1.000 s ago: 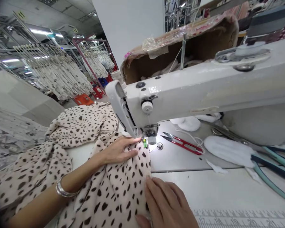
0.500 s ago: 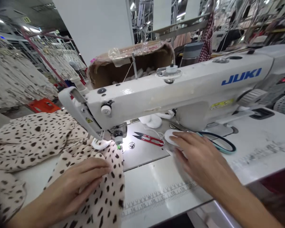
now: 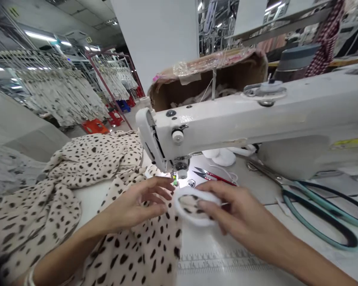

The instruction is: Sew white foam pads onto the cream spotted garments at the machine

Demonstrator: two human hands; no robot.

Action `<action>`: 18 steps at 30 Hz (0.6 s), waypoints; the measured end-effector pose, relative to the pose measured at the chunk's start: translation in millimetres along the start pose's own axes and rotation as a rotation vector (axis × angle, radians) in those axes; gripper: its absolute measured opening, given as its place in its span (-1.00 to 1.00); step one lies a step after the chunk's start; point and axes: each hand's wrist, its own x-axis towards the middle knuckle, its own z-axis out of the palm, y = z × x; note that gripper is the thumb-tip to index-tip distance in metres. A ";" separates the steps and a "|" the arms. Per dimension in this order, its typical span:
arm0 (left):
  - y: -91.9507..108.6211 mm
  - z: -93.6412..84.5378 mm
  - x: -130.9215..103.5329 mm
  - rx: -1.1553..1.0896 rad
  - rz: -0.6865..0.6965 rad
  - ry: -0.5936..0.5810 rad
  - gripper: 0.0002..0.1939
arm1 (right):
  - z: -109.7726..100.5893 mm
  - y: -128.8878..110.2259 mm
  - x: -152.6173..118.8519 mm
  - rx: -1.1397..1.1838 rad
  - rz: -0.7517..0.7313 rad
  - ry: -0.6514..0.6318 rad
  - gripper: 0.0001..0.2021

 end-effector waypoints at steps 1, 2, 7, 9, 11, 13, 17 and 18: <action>-0.9 0.0 3.1 -0.046 -0.008 -0.027 -0.45 | 10.2 -7.2 10.5 0.101 0.019 -0.061 -0.62; -3.0 0.0 6.0 -0.065 -0.009 -0.043 -0.44 | 19.7 -11.7 21.5 0.160 0.049 -0.114 -0.61; -24.0 -3.2 13.3 -0.179 -0.071 -0.044 -0.74 | 45.7 -1.3 59.6 0.223 0.136 -0.242 -0.58; -30.5 -6.0 13.2 -0.252 -0.130 -0.055 -0.79 | 46.0 7.8 61.9 0.237 0.126 -0.240 -0.56; -33.0 -9.6 11.8 -0.258 -0.158 -0.061 -0.81 | 44.2 13.7 57.7 0.174 0.051 -0.144 -0.61; -32.4 -14.6 9.1 -0.237 -0.152 -0.055 -0.84 | 45.3 15.7 48.6 -0.012 -0.181 0.037 -0.71; -28.6 -26.0 1.3 -0.118 -0.193 -0.022 -0.89 | 68.5 17.3 24.3 -0.422 -0.819 0.130 -0.81; -27.7 -28.0 -0.2 -0.046 -0.209 -0.029 -0.90 | 76.9 18.8 19.1 -0.469 -0.919 0.097 -0.79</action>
